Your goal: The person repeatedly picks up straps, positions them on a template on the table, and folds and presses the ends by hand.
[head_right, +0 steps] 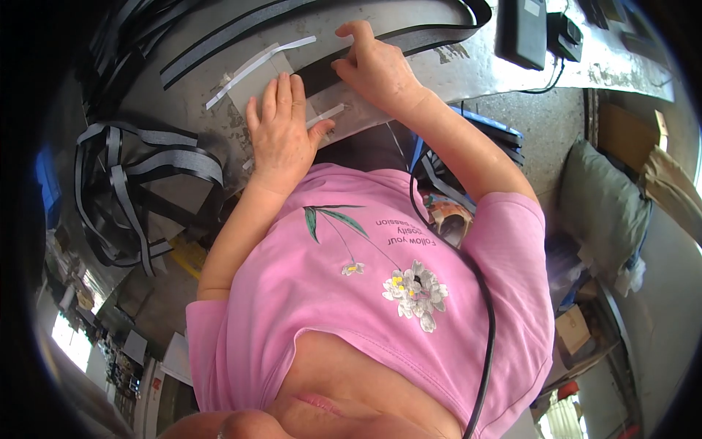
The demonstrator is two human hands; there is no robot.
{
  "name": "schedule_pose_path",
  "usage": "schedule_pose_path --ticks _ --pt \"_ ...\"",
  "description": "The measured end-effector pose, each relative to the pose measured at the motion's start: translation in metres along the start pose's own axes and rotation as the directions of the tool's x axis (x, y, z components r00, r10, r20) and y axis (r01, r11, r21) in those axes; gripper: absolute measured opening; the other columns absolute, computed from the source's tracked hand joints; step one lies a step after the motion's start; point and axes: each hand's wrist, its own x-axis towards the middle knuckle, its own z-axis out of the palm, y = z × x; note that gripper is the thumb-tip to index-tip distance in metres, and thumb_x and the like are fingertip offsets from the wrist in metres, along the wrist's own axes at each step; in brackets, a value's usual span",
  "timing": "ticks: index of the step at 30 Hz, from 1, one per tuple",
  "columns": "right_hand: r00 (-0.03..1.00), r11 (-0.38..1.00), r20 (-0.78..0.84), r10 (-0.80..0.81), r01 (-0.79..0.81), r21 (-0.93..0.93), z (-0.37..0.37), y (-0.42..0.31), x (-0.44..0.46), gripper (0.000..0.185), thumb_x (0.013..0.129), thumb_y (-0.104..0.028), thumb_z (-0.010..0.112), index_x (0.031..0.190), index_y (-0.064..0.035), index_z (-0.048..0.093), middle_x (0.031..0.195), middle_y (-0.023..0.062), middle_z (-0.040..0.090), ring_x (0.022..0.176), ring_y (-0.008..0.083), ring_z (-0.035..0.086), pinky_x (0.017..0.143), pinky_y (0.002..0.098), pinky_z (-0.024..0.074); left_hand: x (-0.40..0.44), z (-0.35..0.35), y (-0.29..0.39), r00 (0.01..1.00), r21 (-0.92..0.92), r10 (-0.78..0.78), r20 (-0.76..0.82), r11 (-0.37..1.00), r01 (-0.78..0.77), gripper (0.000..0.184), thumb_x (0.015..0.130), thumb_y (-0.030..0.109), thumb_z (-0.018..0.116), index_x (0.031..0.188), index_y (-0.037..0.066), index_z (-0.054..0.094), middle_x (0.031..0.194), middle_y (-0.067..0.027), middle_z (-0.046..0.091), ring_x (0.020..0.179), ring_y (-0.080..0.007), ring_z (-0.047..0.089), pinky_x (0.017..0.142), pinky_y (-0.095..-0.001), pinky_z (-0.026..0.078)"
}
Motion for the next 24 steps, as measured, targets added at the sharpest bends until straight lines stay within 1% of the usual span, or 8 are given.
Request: schedule_pose_path --ticks 3,5,7,9,11,15,20,24 --pt "1.0 0.996 0.025 0.006 -0.003 -0.091 0.003 -0.013 -0.003 0.037 0.08 -0.015 0.059 0.113 -0.0065 0.043 0.075 0.0161 0.064 0.072 0.0364 0.063 0.066 0.0432 0.0501 -0.008 0.003 -0.003 1.0 0.005 -0.023 0.009 1.0 0.023 0.08 0.076 0.054 0.059 0.132 0.0 0.041 0.132 -0.0166 0.04 0.128 -0.0284 0.031 0.103 -0.0598 0.021" --pt "0.982 0.936 -0.015 -0.19 0.176 -0.304 0.012 -0.021 -0.011 0.03 0.081 -0.015 0.059 0.108 -0.0072 0.048 0.085 0.0169 0.063 0.079 0.0353 0.062 0.065 0.0428 0.0497 -0.014 -0.005 -0.005 0.998 -0.029 -0.056 0.037 0.998 0.057 0.079 0.076 0.05 0.061 0.133 0.0 0.04 0.134 -0.0164 0.043 0.128 -0.028 0.034 0.103 -0.0583 0.02" --pt "0.982 0.863 0.072 -0.176 0.189 -0.468 0.012 -0.048 -0.022 0.026 0.082 -0.016 0.058 0.106 -0.0078 0.052 0.101 0.0147 0.06 0.095 0.031 0.059 0.072 0.0414 0.0482 -0.019 -0.008 -0.006 0.997 -0.003 -0.063 0.054 0.998 0.063 0.078 0.074 0.05 0.061 0.132 0.0 0.042 0.132 -0.0161 0.044 0.126 -0.0282 0.036 0.102 -0.0581 0.022" --pt "0.928 0.809 0.187 -0.323 0.374 -0.454 0.023 -0.061 -0.034 0.032 0.079 -0.012 0.06 0.11 -0.0091 0.056 0.115 0.0135 0.055 0.109 0.0304 0.052 0.085 0.0408 0.0429 -0.034 -0.017 -0.007 0.997 0.01 -0.064 0.051 0.998 0.063 0.073 0.076 0.049 0.059 0.127 0.0 0.046 0.129 -0.0172 0.046 0.125 -0.0288 0.036 0.101 -0.0583 0.023" --pt "0.846 0.756 0.284 -0.452 0.532 -0.381 0.044 -0.063 -0.044 0.054 0.081 -0.019 0.056 0.132 -0.0046 0.043 0.135 0.0168 0.043 0.129 0.0319 0.037 0.106 0.0424 0.0294 -0.055 -0.014 -0.02 0.998 -0.11 -0.029 -0.053 0.994 0.023 0.062 0.077 0.04 0.062 0.122 -0.001 0.051 0.126 -0.019 0.047 0.124 -0.0302 0.038 0.103 -0.0534 0.024" --pt "0.797 0.678 0.368 -0.479 0.602 -0.422 0.049 -0.073 -0.068 0.071 0.083 -0.036 0.055 0.14 -0.0018 0.03 0.146 0.0191 0.028 0.138 0.0321 0.02 0.113 0.0444 0.0147 -0.077 -0.038 -0.067 0.965 -0.487 -0.136 -0.223 0.873 0.01 0.035 0.072 0.008 0.059 0.106 0.0 0.059 0.122 -0.0208 0.049 0.115 -0.0339 0.046 0.098 -0.0459 0.037" --pt "0.782 0.642 0.414 -0.467 0.621 -0.449 0.045 -0.084 -0.071 0.073 0.079 -0.043 0.058 0.139 -0.0071 0.035 0.145 0.0203 0.027 0.137 0.0343 0.021 0.112 0.0464 0.0149 -0.045 -0.04 -0.139 0.881 0.009 -0.365 -0.302 0.923 0.385 0.051 0.079 0.007 0.054 0.129 -0.001 0.043 0.133 -0.0215 0.041 0.127 -0.0376 0.034 0.105 -0.0511 0.027" --pt "0.731 0.608 0.469 -0.495 0.677 -0.414 0.041 -0.08 -0.069 0.072 0.076 -0.035 0.064 0.137 -0.0084 0.039 0.145 0.0194 0.028 0.137 0.0338 0.021 0.112 0.046 0.0166 -0.051 -0.044 -0.156 0.914 -0.031 -0.381 -0.141 0.924 0.38 0.049 0.086 0.017 0.056 0.13 0.001 0.041 0.129 -0.0199 0.043 0.125 -0.0343 0.036 0.106 -0.0531 0.024"
